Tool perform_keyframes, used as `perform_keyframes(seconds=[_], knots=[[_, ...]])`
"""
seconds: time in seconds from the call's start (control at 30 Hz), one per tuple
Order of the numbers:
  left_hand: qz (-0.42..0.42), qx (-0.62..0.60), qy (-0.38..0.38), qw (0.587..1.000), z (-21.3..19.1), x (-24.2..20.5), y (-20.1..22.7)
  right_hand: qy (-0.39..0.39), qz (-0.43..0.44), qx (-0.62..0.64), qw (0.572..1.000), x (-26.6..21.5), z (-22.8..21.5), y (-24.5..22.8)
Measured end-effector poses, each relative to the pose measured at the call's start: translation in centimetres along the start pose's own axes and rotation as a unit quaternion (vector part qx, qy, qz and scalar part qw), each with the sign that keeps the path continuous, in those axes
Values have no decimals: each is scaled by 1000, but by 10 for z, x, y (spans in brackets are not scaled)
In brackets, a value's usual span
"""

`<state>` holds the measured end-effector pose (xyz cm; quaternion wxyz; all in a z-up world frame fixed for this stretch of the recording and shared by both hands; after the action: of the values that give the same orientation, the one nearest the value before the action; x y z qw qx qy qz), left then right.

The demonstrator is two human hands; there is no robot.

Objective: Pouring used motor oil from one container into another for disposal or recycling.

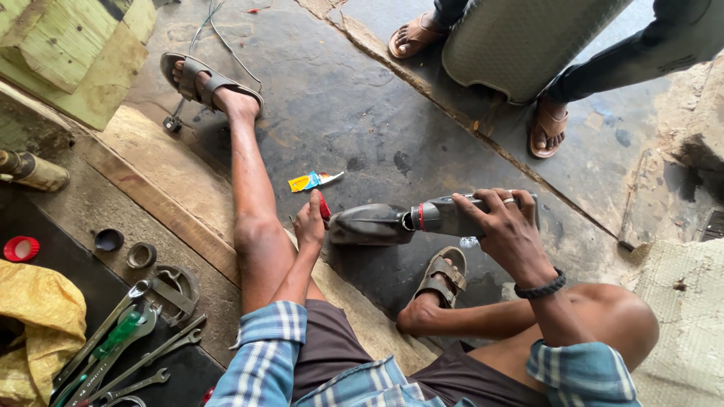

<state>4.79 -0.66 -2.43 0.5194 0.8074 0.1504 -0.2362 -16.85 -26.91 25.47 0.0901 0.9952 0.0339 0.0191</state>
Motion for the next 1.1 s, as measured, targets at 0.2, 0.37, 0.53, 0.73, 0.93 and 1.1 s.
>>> perform_keyframes(seconds=[0.2,0.37,0.53,0.73,0.93,1.1], knots=[[-5,-11,-10,1000,0,-4,4,-17,-20,-11,1000,2,8,2],[-12,-34,-30,999,4,-3,3,-7,-42,-36,998,4,5,1],[-14,-4,-14,1000,5,4,-3,0,-69,-63,996,10,-4,-2],[-19,10,-8,1000,4,4,-3,6,-90,-66,994,16,-17,-3],[-24,1,-16,1000,3,0,0,-3,-99,-70,993,16,-14,-1],[-27,-10,-27,999,4,-2,2,7,-120,-84,989,20,-25,-4]])
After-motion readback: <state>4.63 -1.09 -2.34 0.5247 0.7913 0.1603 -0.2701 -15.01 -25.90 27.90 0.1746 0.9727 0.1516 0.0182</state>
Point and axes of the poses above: each hand's wrist, its own x-axis towards the middle knuckle, its own z-axis out of the palm, y = z × x, the point moved 5 cm from there along x, towards the middle knuckle, and after that the axes turned 13 degrees about -z, right-handed, at the moved point
